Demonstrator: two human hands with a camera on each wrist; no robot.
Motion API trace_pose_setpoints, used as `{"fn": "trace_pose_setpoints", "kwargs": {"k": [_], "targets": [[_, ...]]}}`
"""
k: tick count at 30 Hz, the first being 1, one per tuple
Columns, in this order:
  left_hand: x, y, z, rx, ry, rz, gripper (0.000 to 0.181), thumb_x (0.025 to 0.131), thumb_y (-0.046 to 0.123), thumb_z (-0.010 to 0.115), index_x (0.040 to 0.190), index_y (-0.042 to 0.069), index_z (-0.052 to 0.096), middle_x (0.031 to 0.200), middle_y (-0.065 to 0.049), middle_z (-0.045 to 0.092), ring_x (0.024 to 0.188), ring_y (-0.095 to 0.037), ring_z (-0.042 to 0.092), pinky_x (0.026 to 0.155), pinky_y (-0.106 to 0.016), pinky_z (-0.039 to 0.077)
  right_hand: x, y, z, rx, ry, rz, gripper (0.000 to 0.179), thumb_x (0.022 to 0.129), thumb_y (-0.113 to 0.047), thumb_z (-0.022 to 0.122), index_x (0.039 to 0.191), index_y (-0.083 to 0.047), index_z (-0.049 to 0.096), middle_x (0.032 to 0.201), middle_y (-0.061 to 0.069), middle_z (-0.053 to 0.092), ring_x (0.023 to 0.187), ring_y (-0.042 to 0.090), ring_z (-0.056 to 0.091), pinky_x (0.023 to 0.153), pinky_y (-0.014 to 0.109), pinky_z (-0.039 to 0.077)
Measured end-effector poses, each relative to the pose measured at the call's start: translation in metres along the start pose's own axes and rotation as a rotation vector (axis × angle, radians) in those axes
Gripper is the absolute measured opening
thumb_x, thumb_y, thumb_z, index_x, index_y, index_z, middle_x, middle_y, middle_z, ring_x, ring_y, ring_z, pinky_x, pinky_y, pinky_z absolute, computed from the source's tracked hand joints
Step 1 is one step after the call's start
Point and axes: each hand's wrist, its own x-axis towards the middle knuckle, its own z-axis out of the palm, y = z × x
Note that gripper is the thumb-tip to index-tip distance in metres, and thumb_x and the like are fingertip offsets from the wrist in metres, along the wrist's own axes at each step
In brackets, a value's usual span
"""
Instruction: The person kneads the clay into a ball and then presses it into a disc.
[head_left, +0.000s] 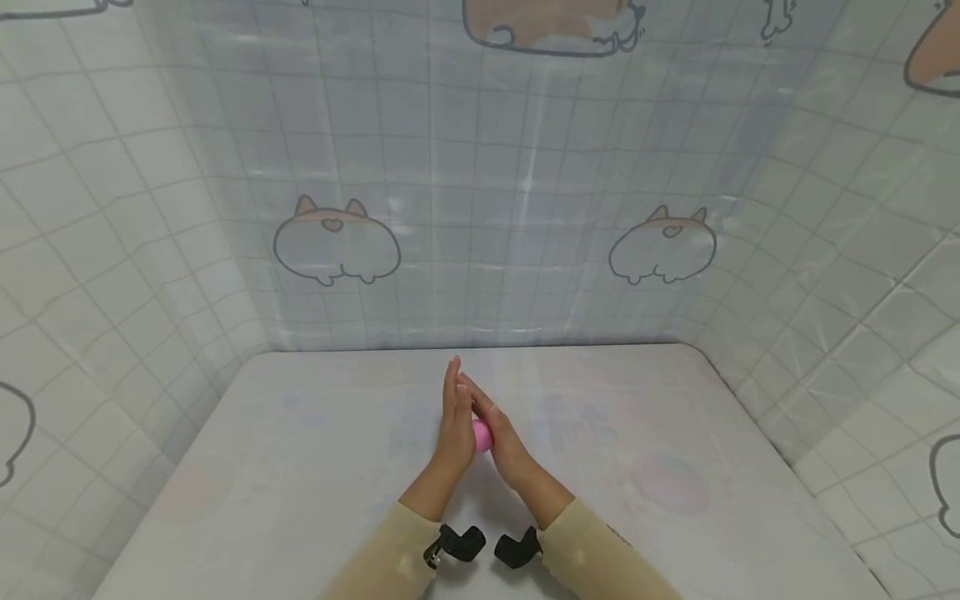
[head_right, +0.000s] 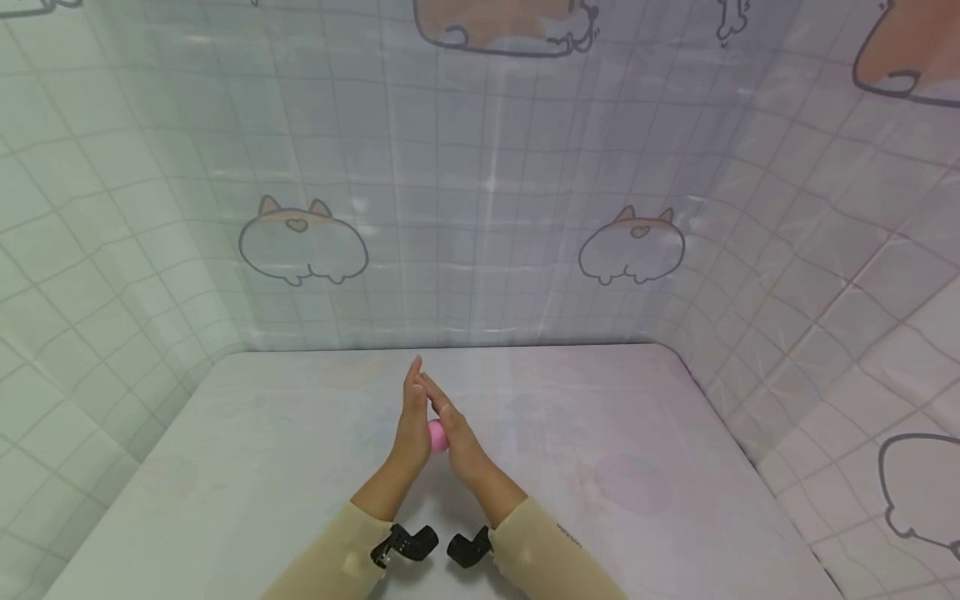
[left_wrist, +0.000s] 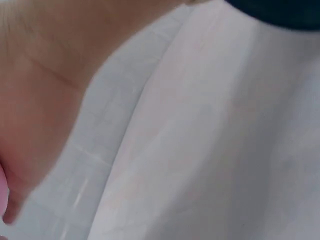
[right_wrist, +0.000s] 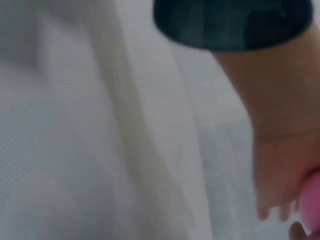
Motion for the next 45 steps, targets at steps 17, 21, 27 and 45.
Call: {"fn": "trace_pose_setpoints", "kwargs": {"k": [17, 21, 27, 45], "targets": [[-0.017, -0.007, 0.01, -0.022, -0.309, -0.108, 0.066, 0.108, 0.051, 0.013, 0.161, 0.012, 0.007, 0.167, -0.014, 0.009, 0.149, -0.044, 0.016, 0.112, -0.07, 0.015, 0.016, -0.035, -0.018, -0.132, 0.213, 0.249, 0.055, 0.107, -0.015, 0.004, 0.16, -0.004, 0.016, 0.166, 0.015, 0.014, 0.152, 0.034, 0.012, 0.12, 0.055, 0.013], [-0.018, -0.006, 0.01, -0.142, -0.343, -0.097, 0.063, 0.109, 0.046, 0.008, 0.161, 0.012, 0.005, 0.167, -0.016, 0.004, 0.149, -0.045, 0.016, 0.114, -0.067, 0.014, 0.016, -0.022, -0.022, -0.116, 0.245, 0.327, 0.054, 0.109, -0.02, 0.006, 0.16, -0.01, 0.021, 0.166, 0.01, 0.015, 0.151, 0.034, 0.013, 0.119, 0.056, 0.012], [-0.013, 0.002, 0.008, -0.302, -0.277, -0.053, 0.075, 0.106, 0.057, 0.01, 0.161, 0.006, 0.004, 0.166, -0.021, 0.003, 0.149, -0.046, 0.01, 0.117, -0.064, 0.004, 0.01, 0.013, -0.018, -0.04, 0.27, 0.322, 0.055, 0.111, -0.034, 0.01, 0.159, -0.015, 0.028, 0.165, 0.007, 0.021, 0.151, 0.031, 0.016, 0.12, 0.055, 0.011], [-0.001, -0.007, 0.003, -0.162, -0.119, 0.008, 0.067, 0.107, 0.052, 0.017, 0.161, 0.014, 0.013, 0.166, -0.013, 0.015, 0.152, -0.034, 0.011, 0.114, -0.068, 0.001, -0.003, -0.004, -0.001, 0.091, 0.082, 0.006, 0.071, 0.108, -0.05, 0.007, 0.159, -0.003, 0.016, 0.165, 0.018, 0.015, 0.151, 0.037, 0.012, 0.115, 0.067, 0.009]]}}
